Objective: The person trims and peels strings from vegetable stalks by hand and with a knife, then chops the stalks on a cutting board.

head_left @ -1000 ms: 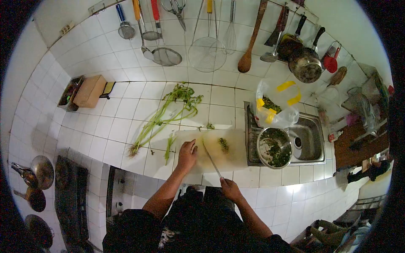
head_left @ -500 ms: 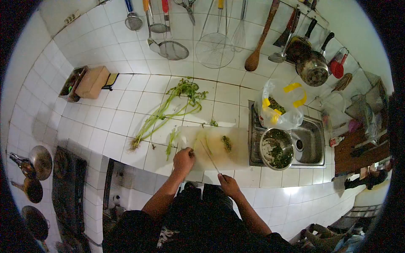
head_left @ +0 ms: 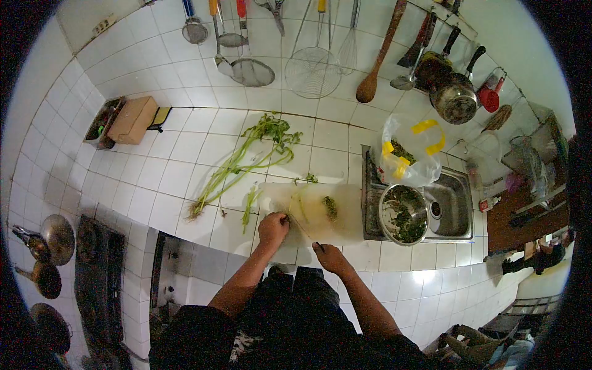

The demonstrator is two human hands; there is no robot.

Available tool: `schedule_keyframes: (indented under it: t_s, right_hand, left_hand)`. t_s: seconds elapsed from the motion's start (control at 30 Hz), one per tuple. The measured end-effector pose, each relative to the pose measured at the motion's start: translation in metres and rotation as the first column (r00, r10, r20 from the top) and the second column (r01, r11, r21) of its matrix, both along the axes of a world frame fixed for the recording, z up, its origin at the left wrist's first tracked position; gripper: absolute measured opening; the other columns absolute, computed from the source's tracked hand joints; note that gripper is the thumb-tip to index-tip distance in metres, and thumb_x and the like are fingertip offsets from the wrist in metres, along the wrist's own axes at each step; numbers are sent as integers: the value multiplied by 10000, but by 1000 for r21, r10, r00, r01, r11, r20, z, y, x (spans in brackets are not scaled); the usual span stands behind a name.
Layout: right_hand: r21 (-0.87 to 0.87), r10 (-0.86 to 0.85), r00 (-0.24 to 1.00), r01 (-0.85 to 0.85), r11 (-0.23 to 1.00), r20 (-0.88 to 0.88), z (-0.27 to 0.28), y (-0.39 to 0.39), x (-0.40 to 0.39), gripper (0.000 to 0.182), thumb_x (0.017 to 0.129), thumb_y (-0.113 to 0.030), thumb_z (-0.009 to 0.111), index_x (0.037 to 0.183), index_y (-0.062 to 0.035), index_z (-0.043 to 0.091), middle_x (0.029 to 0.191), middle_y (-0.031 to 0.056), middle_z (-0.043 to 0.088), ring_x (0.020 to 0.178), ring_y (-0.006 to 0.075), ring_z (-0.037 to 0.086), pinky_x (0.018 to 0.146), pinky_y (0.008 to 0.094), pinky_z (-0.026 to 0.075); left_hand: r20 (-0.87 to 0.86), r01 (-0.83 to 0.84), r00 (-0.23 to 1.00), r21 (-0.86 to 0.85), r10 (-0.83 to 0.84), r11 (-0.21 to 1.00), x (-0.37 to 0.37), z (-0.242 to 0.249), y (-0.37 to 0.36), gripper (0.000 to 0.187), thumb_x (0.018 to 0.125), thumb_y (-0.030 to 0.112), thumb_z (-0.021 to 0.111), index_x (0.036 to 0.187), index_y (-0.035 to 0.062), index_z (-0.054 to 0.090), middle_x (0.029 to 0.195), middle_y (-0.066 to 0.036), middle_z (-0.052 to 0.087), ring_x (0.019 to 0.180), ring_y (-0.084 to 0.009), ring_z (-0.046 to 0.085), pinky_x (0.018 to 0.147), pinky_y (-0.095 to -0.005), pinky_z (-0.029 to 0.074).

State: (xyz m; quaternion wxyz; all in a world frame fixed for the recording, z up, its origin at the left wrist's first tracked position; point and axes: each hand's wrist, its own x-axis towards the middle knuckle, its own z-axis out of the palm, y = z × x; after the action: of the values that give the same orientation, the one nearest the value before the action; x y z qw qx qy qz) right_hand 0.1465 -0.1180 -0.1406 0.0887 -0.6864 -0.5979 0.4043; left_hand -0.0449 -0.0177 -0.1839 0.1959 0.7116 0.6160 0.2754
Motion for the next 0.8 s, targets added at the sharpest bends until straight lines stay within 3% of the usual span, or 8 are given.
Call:
schedule_keyframes:
  t_s: [0.1, 0.2, 0.37, 0.47, 0.57, 0.67, 0.77, 0.8]
  right_hand:
    - [28, 53, 998, -53, 998, -17, -2, 4, -1, 590, 955, -469, 332, 935, 52, 609, 929, 303, 607, 930, 480, 558, 837, 502, 429]
    - [-77, 22, 1000, -23, 997, -5, 9, 16, -4, 607, 956, -474, 307, 988, 55, 603, 998, 306, 596, 992, 475, 539, 879, 503, 412]
    - [-2, 86, 995, -86, 996, 45, 4, 22, -18, 621, 956, -474, 263, 1003, 41, 607, 1025, 293, 594, 1009, 468, 535, 910, 506, 402]
    - [71, 142, 988, -146, 987, 57, -4, 7, -9, 608, 955, -475, 282, 990, 33, 613, 991, 290, 605, 995, 459, 544, 892, 509, 410]
    - [-32, 23, 999, -23, 999, 25, -10, -14, 2, 604, 953, -477, 304, 965, 38, 619, 958, 294, 610, 967, 463, 552, 865, 516, 419]
    - [66, 29, 999, -27, 997, -25, 0, -39, 5, 602, 950, -480, 332, 941, 52, 613, 928, 305, 609, 938, 471, 556, 834, 506, 428]
    - [10, -77, 994, 78, 997, -77, 6, -49, 3, 603, 952, -479, 345, 923, 66, 602, 911, 313, 603, 911, 475, 562, 805, 490, 433]
    - [10, -126, 987, 128, 992, -104, 6, -52, 1, 600, 952, -477, 349, 907, 69, 595, 888, 309, 603, 892, 471, 568, 791, 483, 434]
  left_hand:
    - [-6, 5, 1000, -11, -5, 1000, 2, 0, 1, 166, 698, 157, 654, 837, 67, 666, 820, -147, 648, 769, -333, 628, 692, -446, 501]
    - [-3, 32, 999, 5, -32, 999, 6, 4, 2, 156, 697, 156, 654, 820, 59, 657, 805, -154, 643, 758, -338, 627, 690, -450, 500]
    - [-13, 78, 997, -68, -79, 995, -1, 8, 4, 155, 706, 159, 657, 822, 57, 659, 780, -165, 645, 753, -339, 630, 689, -440, 503]
    - [114, 79, 991, -65, -71, 995, -10, 6, -4, 153, 718, 157, 662, 836, 59, 667, 788, -162, 657, 757, -325, 641, 692, -424, 505]
    - [188, 44, 981, -36, -36, 998, -17, 2, -2, 157, 730, 166, 676, 830, 46, 670, 799, -155, 669, 744, -304, 651, 688, -414, 509]
    - [266, 46, 964, -84, -22, 995, -17, -1, 7, 201, 732, 175, 688, 878, 38, 664, 827, -145, 672, 767, -287, 651, 707, -404, 510]
    - [212, 17, 977, -25, -12, 1000, -16, 18, 5, 246, 733, 201, 697, 920, 49, 649, 883, -145, 653, 809, -294, 639, 734, -403, 506]
    - [86, 5, 996, -74, 1, 997, -18, 26, 0, 257, 729, 210, 697, 927, 57, 641, 902, -146, 637, 822, -304, 631, 743, -410, 502]
